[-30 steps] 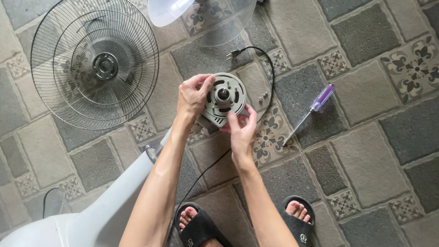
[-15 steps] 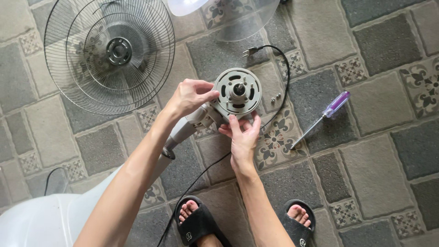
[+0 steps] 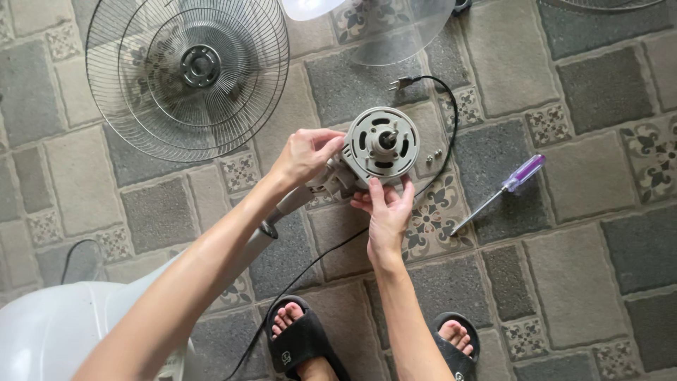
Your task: The person disassembles a standing fan by removing the motor housing and then reassembles it, using a screwdriver to secure the motor housing back onto the fan base.
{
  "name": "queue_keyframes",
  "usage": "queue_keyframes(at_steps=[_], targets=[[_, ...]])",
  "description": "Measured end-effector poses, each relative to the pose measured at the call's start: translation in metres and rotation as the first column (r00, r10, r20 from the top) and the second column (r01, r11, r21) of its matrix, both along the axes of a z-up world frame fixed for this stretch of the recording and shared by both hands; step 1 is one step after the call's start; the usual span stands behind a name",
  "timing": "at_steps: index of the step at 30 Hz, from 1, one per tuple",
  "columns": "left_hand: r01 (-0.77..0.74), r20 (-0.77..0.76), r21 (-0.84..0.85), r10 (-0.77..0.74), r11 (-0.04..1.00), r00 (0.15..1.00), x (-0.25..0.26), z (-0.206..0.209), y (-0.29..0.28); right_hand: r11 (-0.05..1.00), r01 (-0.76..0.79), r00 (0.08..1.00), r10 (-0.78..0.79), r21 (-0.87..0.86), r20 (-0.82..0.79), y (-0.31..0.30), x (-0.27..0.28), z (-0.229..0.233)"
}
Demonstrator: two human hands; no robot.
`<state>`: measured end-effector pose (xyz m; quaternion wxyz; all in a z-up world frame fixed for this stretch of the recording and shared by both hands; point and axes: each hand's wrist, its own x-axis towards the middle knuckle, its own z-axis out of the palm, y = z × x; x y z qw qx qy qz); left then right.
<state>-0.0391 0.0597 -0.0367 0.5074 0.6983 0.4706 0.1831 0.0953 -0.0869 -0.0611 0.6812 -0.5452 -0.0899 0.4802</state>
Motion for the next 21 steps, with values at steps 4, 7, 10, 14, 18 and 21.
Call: queue_keyframes(at_steps=[4, 7, 10, 14, 18, 21], targets=[[0.043, 0.069, 0.002, -0.043, 0.999, 0.997, -0.008, 0.012, -0.011, 0.981, 0.038, 0.927, 0.037, -0.192, 0.372, -0.012, 0.005, 0.006], [-0.032, 0.012, -0.051, 0.033, 0.998, 0.999, -0.012, 0.026, -0.018, 0.969, -0.027, 0.730, 0.186, -0.245, 0.657, -0.012, 0.022, 0.016], [-0.121, 0.072, -0.206, 0.138, 0.971, 0.988, -0.009, 0.033, -0.024, 0.938, -0.241, 0.583, 0.346, -0.250, 0.735, 0.004, 0.055, 0.022], [-0.133, 0.072, -0.202, 0.150, 0.970, 0.986, -0.008, 0.030, -0.023, 0.844, -0.416, 0.414, 0.508, -0.340, 0.755, 0.022, 0.084, 0.025], [-0.103, 0.187, -0.101, 0.120, 0.990, 0.975, -0.010, 0.014, -0.021, 0.830, -0.427, 0.345, 0.516, -0.359, 0.784, 0.024, 0.085, 0.022], [-0.100, 0.212, -0.054, 0.109, 0.994, 0.971, -0.009, 0.002, -0.023, 0.841, -0.452, 0.493, 0.514, -0.298, 0.701, 0.021, 0.081, 0.025]])
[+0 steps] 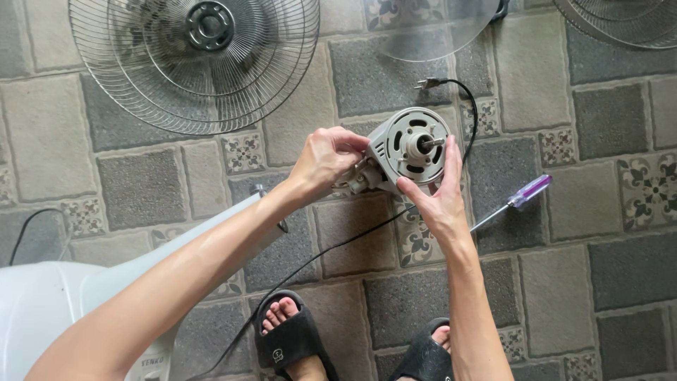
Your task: The person disassembles a standing fan by removing the motor housing and then reassembles it, using a screwdriver to secure the motor housing back onto the fan base.
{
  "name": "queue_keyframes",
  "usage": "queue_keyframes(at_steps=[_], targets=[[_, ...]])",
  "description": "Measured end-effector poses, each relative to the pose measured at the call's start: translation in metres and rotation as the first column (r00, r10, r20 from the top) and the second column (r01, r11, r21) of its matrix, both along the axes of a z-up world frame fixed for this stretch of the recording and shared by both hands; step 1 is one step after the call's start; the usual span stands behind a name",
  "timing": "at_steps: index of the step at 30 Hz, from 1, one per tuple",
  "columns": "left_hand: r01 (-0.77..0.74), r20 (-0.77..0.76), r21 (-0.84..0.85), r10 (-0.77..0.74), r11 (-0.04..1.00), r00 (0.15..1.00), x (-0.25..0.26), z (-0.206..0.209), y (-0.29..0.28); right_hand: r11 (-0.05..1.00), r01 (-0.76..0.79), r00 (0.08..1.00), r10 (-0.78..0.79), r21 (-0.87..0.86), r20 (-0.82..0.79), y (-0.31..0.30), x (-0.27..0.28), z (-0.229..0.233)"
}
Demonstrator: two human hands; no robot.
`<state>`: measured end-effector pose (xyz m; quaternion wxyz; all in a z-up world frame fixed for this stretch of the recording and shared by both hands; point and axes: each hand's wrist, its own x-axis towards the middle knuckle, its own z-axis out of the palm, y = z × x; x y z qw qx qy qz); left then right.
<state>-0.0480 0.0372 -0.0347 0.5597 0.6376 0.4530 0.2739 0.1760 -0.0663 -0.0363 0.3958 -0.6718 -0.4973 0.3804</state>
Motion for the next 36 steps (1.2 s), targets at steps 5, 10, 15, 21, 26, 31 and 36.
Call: queue_keyframes(at_steps=[5, 10, 15, 21, 26, 31, 36], targets=[[0.013, 0.007, -0.039, -0.012, 0.999, 1.000, 0.004, -0.008, -0.004, 0.993, 0.022, 1.000, -0.020, -0.118, 0.014, -0.002, -0.001, 0.018], [0.063, -0.004, 0.104, -0.062, 0.993, 0.998, 0.010, -0.008, -0.002, 0.989, 0.025, 0.996, -0.013, -0.144, 0.087, 0.000, -0.001, 0.023], [0.042, 0.037, 0.129, -0.048, 0.991, 0.998, 0.010, -0.010, -0.007, 0.997, 0.010, 0.971, 0.009, -0.077, 0.238, 0.001, -0.009, 0.017], [0.000, 0.085, 0.028, -0.003, 1.000, 0.996, 0.008, -0.009, -0.004, 0.987, 0.090, 0.979, -0.064, -0.131, 0.194, 0.006, -0.021, 0.020], [-0.037, -0.034, -0.034, 0.036, 0.999, 0.999, 0.012, -0.004, 0.006, 0.988, 0.117, 0.993, -0.116, -0.098, 0.016, 0.006, -0.022, 0.024], [-0.087, -0.043, -0.105, 0.083, 0.991, 0.996, 0.013, 0.001, 0.004, 0.938, 0.319, 0.839, -0.347, -0.138, -0.419, -0.021, -0.040, 0.024], [-0.085, -0.064, -0.160, 0.076, 0.983, 0.995, 0.010, 0.008, 0.005, 0.956, 0.290, 0.912, -0.262, 0.045, -0.316, -0.038, -0.069, 0.001]])
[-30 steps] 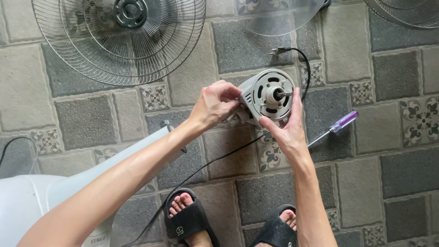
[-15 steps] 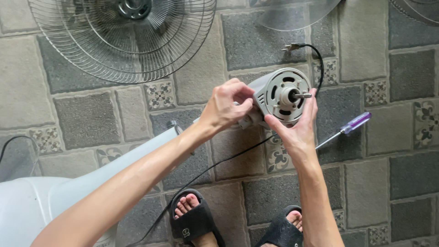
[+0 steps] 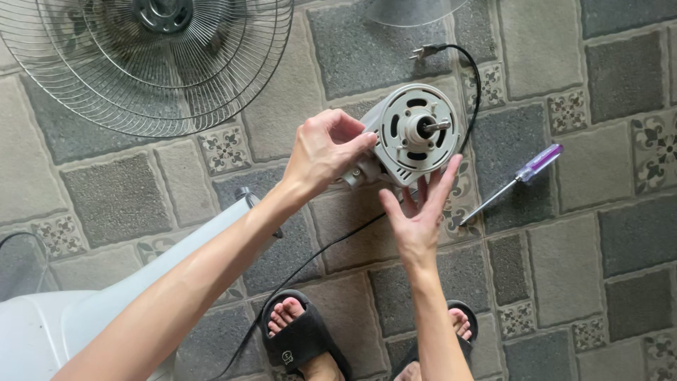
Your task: The person disassembles a standing fan by removing the motor housing and then reassembles it, using a screwdriver to secure the motor housing back onto the fan base.
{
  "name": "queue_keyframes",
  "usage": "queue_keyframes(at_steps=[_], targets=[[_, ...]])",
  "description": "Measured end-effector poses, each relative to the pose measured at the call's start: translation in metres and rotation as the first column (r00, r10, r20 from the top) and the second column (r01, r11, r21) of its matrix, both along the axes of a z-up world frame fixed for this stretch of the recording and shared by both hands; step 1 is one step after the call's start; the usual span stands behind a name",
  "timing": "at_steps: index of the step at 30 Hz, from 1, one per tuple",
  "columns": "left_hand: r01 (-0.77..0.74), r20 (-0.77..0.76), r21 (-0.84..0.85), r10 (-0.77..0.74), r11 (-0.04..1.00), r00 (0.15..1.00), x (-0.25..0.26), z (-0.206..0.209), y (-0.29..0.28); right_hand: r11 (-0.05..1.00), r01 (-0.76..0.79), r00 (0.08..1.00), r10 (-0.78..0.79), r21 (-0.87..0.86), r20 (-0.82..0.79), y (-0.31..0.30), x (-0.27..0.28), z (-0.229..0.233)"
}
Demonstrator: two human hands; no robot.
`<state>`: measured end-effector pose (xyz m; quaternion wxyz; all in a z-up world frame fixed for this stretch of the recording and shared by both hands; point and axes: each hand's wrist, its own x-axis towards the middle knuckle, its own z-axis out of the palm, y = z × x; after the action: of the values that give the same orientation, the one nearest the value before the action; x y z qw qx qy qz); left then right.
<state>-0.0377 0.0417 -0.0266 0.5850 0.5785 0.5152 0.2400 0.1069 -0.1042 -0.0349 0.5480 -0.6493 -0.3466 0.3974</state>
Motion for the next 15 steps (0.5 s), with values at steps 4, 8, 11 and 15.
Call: queue_keyframes(at_steps=[4, 8, 11, 15], targets=[[0.022, 0.000, 0.047, -0.022, 0.999, 1.000, 0.000, 0.005, -0.001, 0.999, 0.038, 0.991, -0.041, 0.026, 0.127, 0.006, -0.001, -0.013], [0.032, -0.050, 0.240, -0.020, 0.970, 0.999, 0.001, 0.009, -0.007, 0.995, 0.079, 0.979, -0.066, -0.057, 0.191, 0.011, -0.002, -0.013], [0.016, -0.061, 0.240, -0.002, 0.971, 0.998, 0.000, 0.010, -0.010, 0.995, 0.095, 0.962, -0.083, -0.035, 0.262, 0.012, -0.007, -0.012], [-0.012, -0.071, 0.241, 0.030, 0.971, 0.997, 0.002, 0.012, -0.009, 0.995, 0.095, 0.960, -0.084, -0.026, 0.268, 0.014, -0.009, -0.011]])
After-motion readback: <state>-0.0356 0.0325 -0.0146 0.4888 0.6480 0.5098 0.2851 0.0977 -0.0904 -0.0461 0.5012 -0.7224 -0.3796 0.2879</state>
